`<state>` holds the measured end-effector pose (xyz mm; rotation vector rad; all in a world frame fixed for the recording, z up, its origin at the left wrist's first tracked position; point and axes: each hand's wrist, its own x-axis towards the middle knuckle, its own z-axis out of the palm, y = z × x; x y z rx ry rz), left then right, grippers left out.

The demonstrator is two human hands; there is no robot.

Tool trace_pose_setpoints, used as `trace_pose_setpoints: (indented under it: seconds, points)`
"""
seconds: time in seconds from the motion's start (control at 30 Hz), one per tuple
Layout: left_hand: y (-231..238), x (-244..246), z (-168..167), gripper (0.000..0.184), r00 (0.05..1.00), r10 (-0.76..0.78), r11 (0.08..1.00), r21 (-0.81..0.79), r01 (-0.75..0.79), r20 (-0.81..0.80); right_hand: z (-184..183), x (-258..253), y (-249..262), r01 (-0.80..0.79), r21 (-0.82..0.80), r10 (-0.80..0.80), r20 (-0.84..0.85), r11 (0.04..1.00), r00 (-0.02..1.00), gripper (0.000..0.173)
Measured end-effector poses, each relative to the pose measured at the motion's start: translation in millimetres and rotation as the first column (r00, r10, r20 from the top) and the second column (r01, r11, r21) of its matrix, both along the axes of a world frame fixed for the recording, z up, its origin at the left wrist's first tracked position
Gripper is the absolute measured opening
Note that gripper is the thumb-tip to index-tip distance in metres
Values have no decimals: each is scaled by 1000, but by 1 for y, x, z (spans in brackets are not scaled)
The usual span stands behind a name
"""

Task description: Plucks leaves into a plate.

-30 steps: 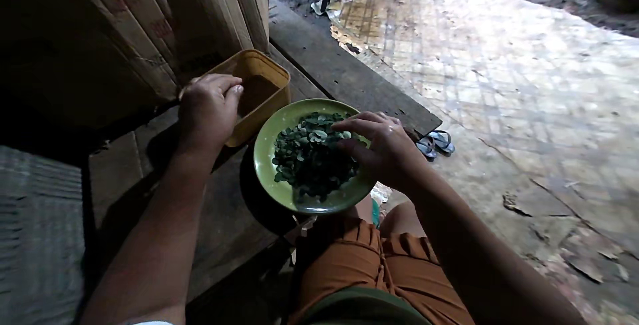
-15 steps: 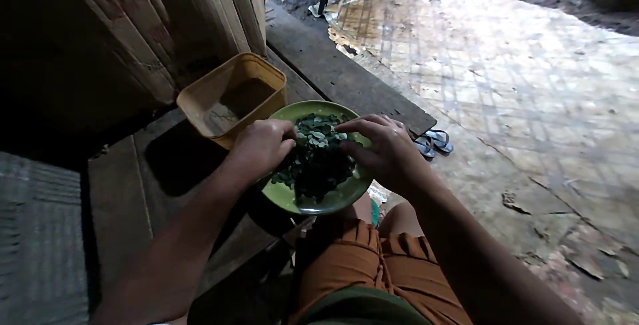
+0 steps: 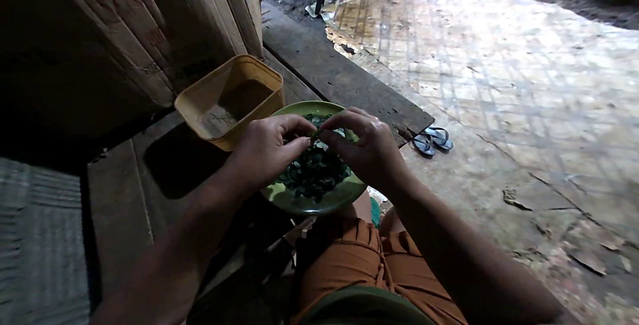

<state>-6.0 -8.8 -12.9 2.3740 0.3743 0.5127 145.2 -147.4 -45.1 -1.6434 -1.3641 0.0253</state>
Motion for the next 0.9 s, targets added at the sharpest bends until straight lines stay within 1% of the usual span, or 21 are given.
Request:
trace_pose_setpoints:
  seconds: [0.1, 0.13, 0.17, 0.2, 0.27, 0.3, 0.37, 0.5, 0.57, 0.67, 0.7, 0.73, 0.77, 0.87, 0.9]
  points:
    - [0, 1, 1, 47, 999, -38, 986, -163, 40, 15, -2, 4, -2, -17, 36, 20, -65, 999, 998, 12]
    - [-1, 2, 1, 51, 998, -47, 980, -189, 53, 38, -4, 6, -2, -35, 63, 42, -101, 997, 994, 11]
    - [-2, 4, 0, 48, 996, -54, 980, -189, 68, 74, -6, 7, -2, -47, 77, 57, -142, 996, 988, 10]
    - [-4, 5, -2, 42, 992, -56, 981, -177, 76, 113, -7, 6, -2, -51, 78, 65, -178, 996, 982, 10]
    - [-9, 7, -7, 23, 986, -26, 987, -151, 51, 165, -7, 5, -2, -60, 67, 74, -232, 996, 970, 8]
    - [-10, 7, -10, 16, 984, -13, 990, -138, 38, 176, -8, 5, -2, -65, 69, 79, -241, 996, 967, 8]
    - [-10, 8, -13, 8, 981, 10, 992, -127, 15, 191, -12, 7, -2, -54, 85, 74, -249, 995, 966, 8]
    - [-8, 8, -11, 8, 975, 62, 983, -183, -23, 214, -12, 11, -7, -11, 70, 32, -306, 997, 951, 11]
    - [-7, 8, -9, 12, 980, 51, 984, -178, -16, 194, -13, 13, -8, -3, 74, 26, -319, 997, 947, 11]
    - [-9, 6, -8, 37, 997, -20, 995, -101, 27, 71, -15, 13, -7, 2, 84, 24, -309, 996, 951, 12]
    - [-9, 6, -10, 41, 997, -33, 998, -56, 37, 74, -15, 13, -7, 0, 83, 25, -306, 997, 952, 11]
    - [-10, 7, -12, 41, 995, -39, 999, -18, 41, 93, -15, 12, -7, -4, 80, 28, -304, 997, 952, 11]
    - [-10, 7, -15, 37, 992, -39, 999, 14, 37, 123, -13, 10, -7, -9, 75, 31, -298, 997, 954, 10]
    - [-12, 8, -16, 14, 983, 9, 1000, 27, -14, 181, -13, 8, -7, -17, 58, 31, -260, 998, 965, 10]
    - [-13, 8, -15, 10, 983, 30, 999, 22, -34, 179, -12, 8, -7, -19, 54, 33, -255, 998, 966, 9]
